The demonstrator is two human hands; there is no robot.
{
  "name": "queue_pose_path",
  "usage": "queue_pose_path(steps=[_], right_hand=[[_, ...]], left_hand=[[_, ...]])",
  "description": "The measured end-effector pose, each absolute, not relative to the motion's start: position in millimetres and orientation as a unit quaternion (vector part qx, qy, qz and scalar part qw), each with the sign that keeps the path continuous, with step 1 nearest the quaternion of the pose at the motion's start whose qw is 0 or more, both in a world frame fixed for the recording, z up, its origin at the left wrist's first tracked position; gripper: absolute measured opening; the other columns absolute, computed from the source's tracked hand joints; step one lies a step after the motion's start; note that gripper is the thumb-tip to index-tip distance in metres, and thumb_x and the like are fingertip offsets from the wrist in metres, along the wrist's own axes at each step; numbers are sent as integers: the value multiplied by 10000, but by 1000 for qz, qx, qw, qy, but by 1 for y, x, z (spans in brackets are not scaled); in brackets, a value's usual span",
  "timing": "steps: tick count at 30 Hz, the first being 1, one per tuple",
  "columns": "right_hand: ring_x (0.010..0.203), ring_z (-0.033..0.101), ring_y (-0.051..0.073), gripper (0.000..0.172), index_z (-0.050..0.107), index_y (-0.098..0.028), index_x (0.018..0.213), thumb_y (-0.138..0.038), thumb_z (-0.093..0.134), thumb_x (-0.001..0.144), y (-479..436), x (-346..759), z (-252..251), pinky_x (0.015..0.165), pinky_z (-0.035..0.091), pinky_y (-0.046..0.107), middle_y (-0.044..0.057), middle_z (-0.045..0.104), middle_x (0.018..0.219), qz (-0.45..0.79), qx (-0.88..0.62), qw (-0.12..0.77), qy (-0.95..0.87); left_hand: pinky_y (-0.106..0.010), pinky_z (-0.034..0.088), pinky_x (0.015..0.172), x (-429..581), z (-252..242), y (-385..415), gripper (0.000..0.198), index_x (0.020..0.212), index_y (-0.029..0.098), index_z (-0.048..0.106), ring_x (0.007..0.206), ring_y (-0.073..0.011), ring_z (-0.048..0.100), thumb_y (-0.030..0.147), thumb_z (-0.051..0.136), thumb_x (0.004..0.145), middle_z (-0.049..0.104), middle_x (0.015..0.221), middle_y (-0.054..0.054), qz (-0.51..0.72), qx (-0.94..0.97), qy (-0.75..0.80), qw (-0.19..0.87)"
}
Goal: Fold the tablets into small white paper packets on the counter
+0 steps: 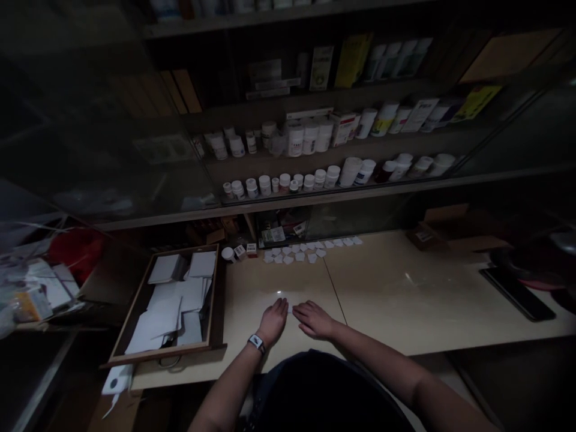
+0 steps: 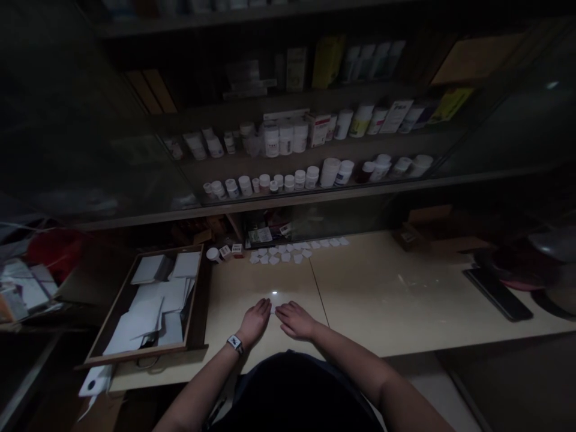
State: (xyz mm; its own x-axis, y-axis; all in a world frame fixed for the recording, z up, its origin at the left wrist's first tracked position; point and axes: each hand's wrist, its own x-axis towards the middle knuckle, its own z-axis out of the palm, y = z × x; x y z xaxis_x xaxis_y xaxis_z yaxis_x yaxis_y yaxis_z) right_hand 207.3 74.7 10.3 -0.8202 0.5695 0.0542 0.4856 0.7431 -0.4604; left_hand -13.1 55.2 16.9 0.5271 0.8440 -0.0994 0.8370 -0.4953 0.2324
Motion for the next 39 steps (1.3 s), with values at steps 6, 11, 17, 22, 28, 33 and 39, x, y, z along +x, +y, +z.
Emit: queue_pose_path(steps=[6,11,17,22,28,33,39], right_hand=[[1162,508,287,487,521,-168,1348,-279,467,877,77,211,14,990,341,478,169,572,1324,217,-270,99,-933],[1056,553,258,404,608,-179,1220,-156,473,840,79,205,12,928,394,431,147,639,1210,207,-264,104,-936],[948,577,219,317,663,-197,1105,-139,458,870,73,193,3,829,446,339,98,684,1025,235,-295,154,-913],[921,571,211,287,671,-201,1082,-157,452,902,81,191,8,773,439,306,87,676,979,213,-309,119,-919],[859,561,196,266,679,-187,1027,-212,427,948,96,190,10,733,411,294,81,666,909,143,-242,88,-956],[830,552,200,241,674,-170,974,-330,500,929,95,190,-4,702,404,297,89,659,878,110,-200,121,-966],[733,542,175,305,680,-185,837,-214,404,966,87,185,-18,646,392,279,57,651,774,87,-222,123,-963]], left_hand=[[-403,422,1027,-19,21,53,464,1394,225,442,1387,-249,346,191,469,932,429,1466,-146,16,877,461,137],[-506,328,1080,-22,32,53,415,1353,245,489,1390,-284,316,271,494,939,378,1499,-136,17,881,458,121],[-422,451,932,-5,29,40,378,1300,163,528,1142,-279,522,274,452,947,574,1262,-153,7,842,527,111],[-390,434,950,3,21,28,462,1355,138,464,1208,-276,460,151,414,896,544,1305,-139,19,828,546,126],[-421,392,995,-3,18,25,555,1394,145,434,1233,-295,423,158,447,839,500,1378,-132,17,817,556,149],[-421,366,1014,-2,16,22,576,1421,143,403,1239,-287,422,177,435,847,481,1404,-120,28,814,561,144],[-455,355,1020,0,16,16,550,1438,155,388,1279,-300,404,279,436,904,458,1432,-143,26,817,560,138]])
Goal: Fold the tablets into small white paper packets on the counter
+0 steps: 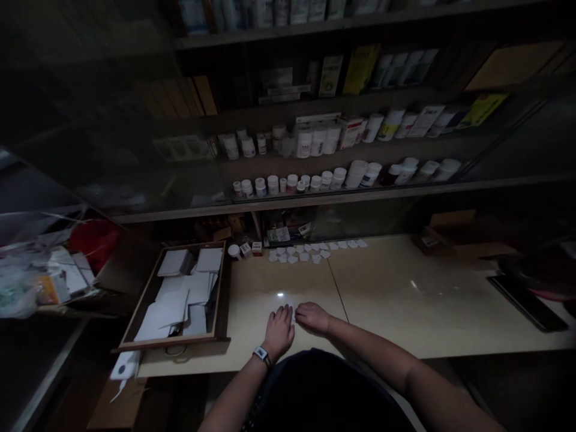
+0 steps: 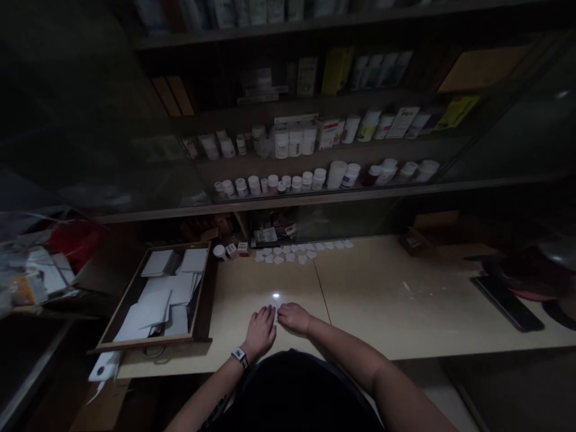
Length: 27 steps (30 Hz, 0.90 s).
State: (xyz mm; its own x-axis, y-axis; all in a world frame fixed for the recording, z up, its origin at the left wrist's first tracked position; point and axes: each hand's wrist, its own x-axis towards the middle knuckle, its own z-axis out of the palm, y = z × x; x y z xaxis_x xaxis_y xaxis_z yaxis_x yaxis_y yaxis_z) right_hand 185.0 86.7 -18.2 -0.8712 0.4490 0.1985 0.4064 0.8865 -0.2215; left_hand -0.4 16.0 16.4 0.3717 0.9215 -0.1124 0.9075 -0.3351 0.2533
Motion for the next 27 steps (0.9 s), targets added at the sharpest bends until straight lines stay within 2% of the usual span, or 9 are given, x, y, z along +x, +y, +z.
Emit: queue_pose_path(steps=[5,8,12,15,19,23,27], right_hand=[[776,559,184,268,678,-193,874,-254,431,958,83,178,-10,649,405,273,65,660,819,125,-282,161,-937],[818,566,198,222,670,-182,877,-241,464,931,85,179,0,685,422,283,83,662,852,157,-316,169,-920],[829,572,211,226,673,-173,874,-220,458,919,87,188,7,733,445,308,97,663,847,185,-368,163,-897],[933,580,224,245,674,-189,1012,-197,454,905,86,194,6,788,458,325,104,677,971,195,-342,164,-904],[1104,546,242,367,598,-201,1225,-174,450,891,82,195,1,892,448,364,112,643,1182,187,-297,163,-922],[1075,562,252,317,621,-194,1181,-206,459,908,82,189,-3,875,449,381,119,652,1165,168,-314,153,-922],[945,595,234,213,682,-183,1002,-258,497,927,84,178,-10,818,446,366,115,686,1026,139,-339,166,-916]], left_hand=[[-473,390,975,5,17,18,475,1347,171,507,1247,-323,438,357,497,909,500,1394,-152,34,812,569,122],[-480,393,966,12,17,23,361,1259,164,579,1218,-314,464,289,461,941,545,1346,-144,42,809,578,95],[-516,380,967,16,18,28,313,1206,158,601,1229,-317,453,169,451,930,531,1362,-150,49,826,558,68],[-484,397,962,13,17,29,299,1152,149,617,1154,-280,518,101,458,904,577,1302,-148,55,838,537,86],[-426,450,924,9,15,30,279,1110,141,632,1093,-256,569,101,464,891,630,1216,-145,86,828,540,122],[-360,489,893,8,18,34,315,1126,156,634,1036,-223,608,103,418,903,672,1137,-119,132,798,564,167],[-344,506,867,13,24,39,303,1057,175,667,946,-213,641,154,393,930,708,1022,-92,180,735,619,209]])
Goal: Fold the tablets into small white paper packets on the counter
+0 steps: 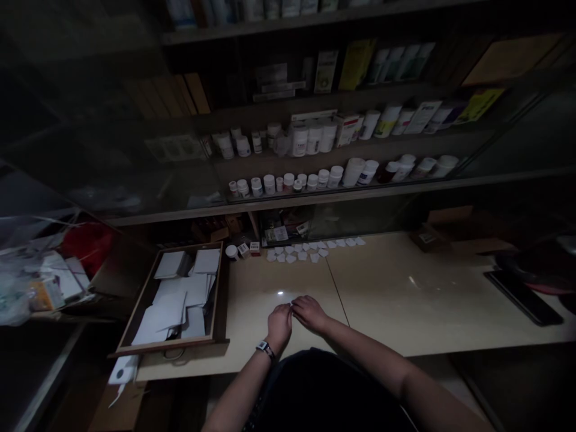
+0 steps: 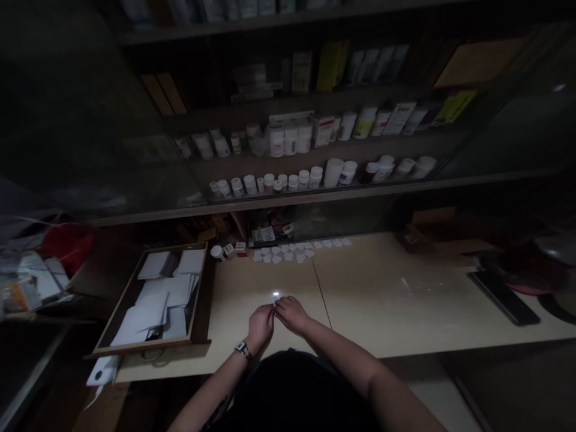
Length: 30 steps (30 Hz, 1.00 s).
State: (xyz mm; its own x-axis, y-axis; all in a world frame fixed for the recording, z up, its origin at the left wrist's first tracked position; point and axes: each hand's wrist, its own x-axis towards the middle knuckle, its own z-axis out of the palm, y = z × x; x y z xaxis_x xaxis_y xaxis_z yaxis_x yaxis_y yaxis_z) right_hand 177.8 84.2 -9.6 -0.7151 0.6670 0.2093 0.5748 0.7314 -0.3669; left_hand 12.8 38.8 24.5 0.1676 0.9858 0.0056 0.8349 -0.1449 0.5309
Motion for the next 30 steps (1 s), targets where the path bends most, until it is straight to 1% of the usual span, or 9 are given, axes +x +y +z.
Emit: queue_pose_path(steps=[3,8,11,15,19,23,27,30], right_hand=[[877,603,213,216,704,-193,906,-247,497,937,85,172,-17,784,439,345,98,699,969,123,-362,186,-905],[916,604,207,171,721,-237,940,-256,553,913,85,175,-23,774,454,318,70,704,1007,156,-381,218,-885],[945,598,201,172,724,-234,924,-248,552,914,85,177,-19,783,467,306,65,699,1005,193,-384,227,-874],[949,579,208,167,715,-218,904,-246,551,909,85,175,-9,809,468,322,79,673,984,231,-397,229,-858],[910,573,202,108,690,-194,860,-223,586,873,89,167,2,778,456,302,76,640,956,282,-443,223,-821],[867,574,183,76,667,-184,802,-180,599,834,97,162,9,749,429,270,52,626,893,321,-484,206,-787],[842,578,180,73,667,-184,822,-161,600,806,102,161,15,740,411,259,39,632,849,334,-498,191,-777],[816,584,174,103,670,-183,886,-211,656,788,104,160,16,721,408,249,40,648,876,343,-504,199,-767]], left_hand=[[-347,509,859,14,28,40,290,1024,182,683,930,-215,643,158,418,910,711,1002,-91,205,708,637,224],[-357,502,883,7,28,39,274,1050,191,683,1003,-218,592,130,499,856,690,1063,-83,233,743,585,228],[-357,495,871,4,26,41,244,974,197,706,1002,-215,562,129,492,879,682,1032,-80,249,749,573,223],[-337,481,853,5,21,45,185,844,182,710,957,-207,556,134,532,864,656,946,-78,274,699,621,224],[-327,470,830,9,19,50,173,811,179,689,905,-205,563,138,528,857,644,867,-67,256,663,664,235],[-320,458,817,10,20,56,161,773,179,664,888,-211,579,149,526,850,646,861,-72,235,646,686,240],[-295,440,792,9,20,62,150,781,178,648,857,-201,600,149,518,850,650,844,-70,227,630,698,254],[-272,424,762,8,19,65,128,799,176,639,827,-186,602,149,523,846,652,821,-54,232,618,702,269]])
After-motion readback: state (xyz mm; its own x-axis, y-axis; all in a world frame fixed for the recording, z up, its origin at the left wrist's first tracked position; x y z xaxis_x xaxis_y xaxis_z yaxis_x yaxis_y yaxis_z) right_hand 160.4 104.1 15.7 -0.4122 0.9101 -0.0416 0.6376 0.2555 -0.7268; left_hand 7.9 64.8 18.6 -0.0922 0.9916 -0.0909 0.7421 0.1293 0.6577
